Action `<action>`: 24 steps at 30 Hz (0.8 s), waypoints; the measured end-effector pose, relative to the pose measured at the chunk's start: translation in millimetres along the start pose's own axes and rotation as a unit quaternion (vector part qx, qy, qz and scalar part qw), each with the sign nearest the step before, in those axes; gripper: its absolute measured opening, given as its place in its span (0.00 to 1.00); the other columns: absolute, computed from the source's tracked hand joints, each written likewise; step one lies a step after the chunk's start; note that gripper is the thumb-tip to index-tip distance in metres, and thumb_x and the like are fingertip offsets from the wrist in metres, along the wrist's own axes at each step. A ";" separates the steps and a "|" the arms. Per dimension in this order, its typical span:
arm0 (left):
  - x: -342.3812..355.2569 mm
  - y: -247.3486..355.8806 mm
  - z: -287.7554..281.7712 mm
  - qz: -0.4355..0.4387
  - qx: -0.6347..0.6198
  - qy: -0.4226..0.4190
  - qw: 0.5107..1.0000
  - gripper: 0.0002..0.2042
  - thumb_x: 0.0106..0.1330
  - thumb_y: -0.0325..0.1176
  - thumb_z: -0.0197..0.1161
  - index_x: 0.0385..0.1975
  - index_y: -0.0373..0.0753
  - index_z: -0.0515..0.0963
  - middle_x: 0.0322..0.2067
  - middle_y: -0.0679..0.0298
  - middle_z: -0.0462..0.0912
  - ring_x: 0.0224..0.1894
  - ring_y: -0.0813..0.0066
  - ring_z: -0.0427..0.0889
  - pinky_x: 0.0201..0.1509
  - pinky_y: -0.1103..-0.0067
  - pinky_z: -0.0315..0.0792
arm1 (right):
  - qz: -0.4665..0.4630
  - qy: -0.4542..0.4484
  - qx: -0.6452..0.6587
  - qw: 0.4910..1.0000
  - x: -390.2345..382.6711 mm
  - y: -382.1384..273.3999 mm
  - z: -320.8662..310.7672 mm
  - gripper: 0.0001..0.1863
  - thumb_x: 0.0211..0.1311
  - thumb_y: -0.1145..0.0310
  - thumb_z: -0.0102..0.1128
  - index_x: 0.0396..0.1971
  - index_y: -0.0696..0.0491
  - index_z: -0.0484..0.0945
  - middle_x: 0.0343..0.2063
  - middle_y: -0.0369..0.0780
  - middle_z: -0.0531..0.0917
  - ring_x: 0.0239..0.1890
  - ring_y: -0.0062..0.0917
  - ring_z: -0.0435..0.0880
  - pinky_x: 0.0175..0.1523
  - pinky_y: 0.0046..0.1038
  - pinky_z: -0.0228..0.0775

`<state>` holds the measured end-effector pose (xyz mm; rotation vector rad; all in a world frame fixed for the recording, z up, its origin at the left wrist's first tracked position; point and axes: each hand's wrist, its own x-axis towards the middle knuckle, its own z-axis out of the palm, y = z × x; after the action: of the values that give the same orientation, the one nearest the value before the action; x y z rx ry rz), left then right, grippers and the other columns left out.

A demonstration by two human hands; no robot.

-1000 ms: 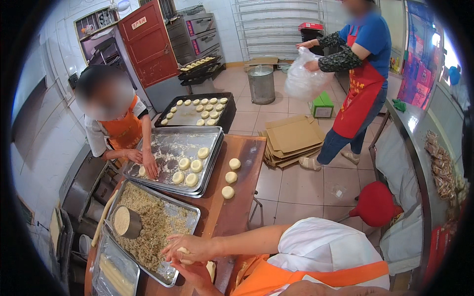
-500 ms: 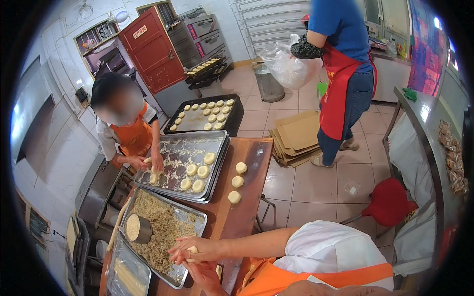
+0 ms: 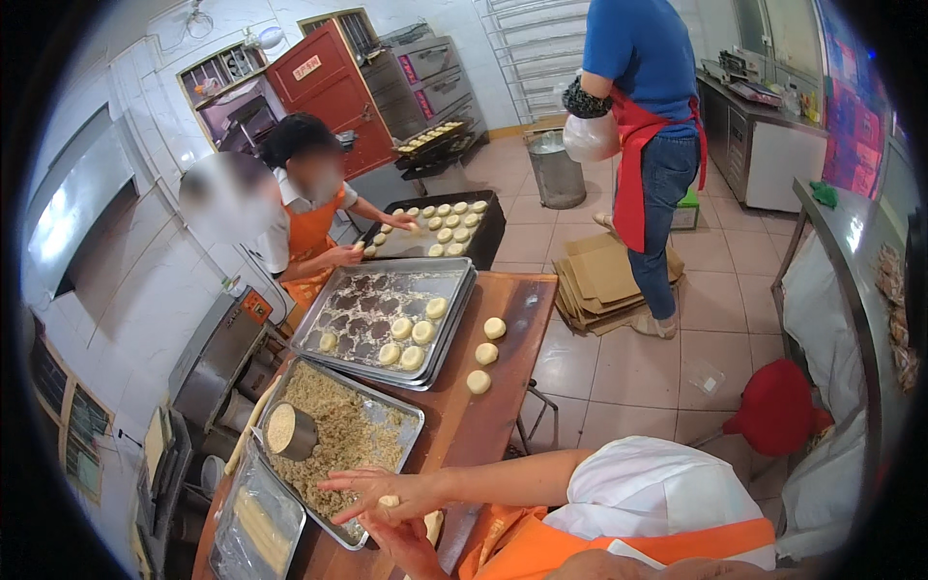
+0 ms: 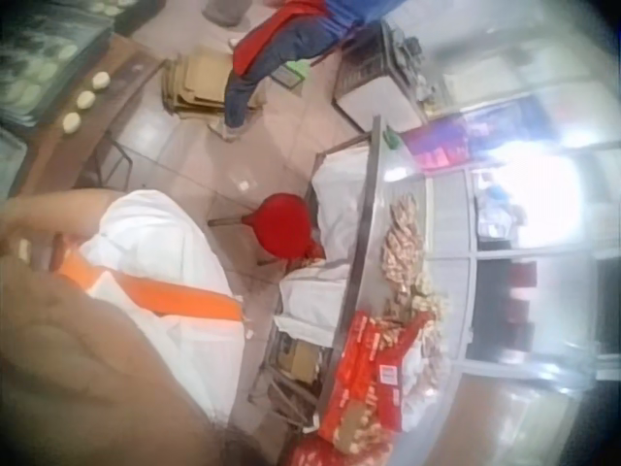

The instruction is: The person prepares bread rolls by hand at a wooden table. The person pinches off pieces of dough from a long rope, flattens a piece, adds a spoonful of filling from a tray, and rolls the dough into a ball.

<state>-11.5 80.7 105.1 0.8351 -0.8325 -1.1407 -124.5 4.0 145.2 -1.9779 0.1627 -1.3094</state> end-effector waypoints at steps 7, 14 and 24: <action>6.6 -19.0 -24.3 0.042 -0.069 -0.160 0.984 0.30 0.74 0.62 0.44 0.65 0.46 0.62 0.54 0.67 0.73 0.52 0.78 0.74 0.49 0.83 0.71 | 0.076 -0.133 0.016 0.988 5.1 30.4 3.9 0.28 0.78 0.48 0.34 0.46 0.48 0.84 0.59 0.40 0.79 0.73 0.38 0.60 0.76 0.51 0.35; 27.9 -34.7 -76.4 0.004 -0.138 -0.152 0.979 0.27 0.74 0.63 0.43 0.61 0.51 0.66 0.47 0.74 0.74 0.40 0.87 0.74 0.33 0.87 0.68 | 0.047 -0.107 0.016 0.993 15.7 35.8 31.0 0.19 0.70 0.51 0.51 0.48 0.45 0.85 0.61 0.41 0.77 0.74 0.36 0.58 0.75 0.49 0.40; 2.5 -16.7 -41.1 -0.047 -0.129 0.021 0.990 0.22 0.75 0.57 0.46 0.55 0.46 0.66 0.30 0.73 0.72 0.23 0.88 0.68 0.24 0.89 0.61 | 0.103 -0.133 0.037 0.985 26.8 30.5 37.2 0.26 0.73 0.47 0.42 0.56 0.44 0.82 0.70 0.42 0.65 0.74 0.38 0.57 0.74 0.45 0.42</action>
<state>18.4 80.2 72.3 0.6867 -0.6000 -1.2778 -72.2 -11.6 138.1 -1.9927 0.1810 -0.8996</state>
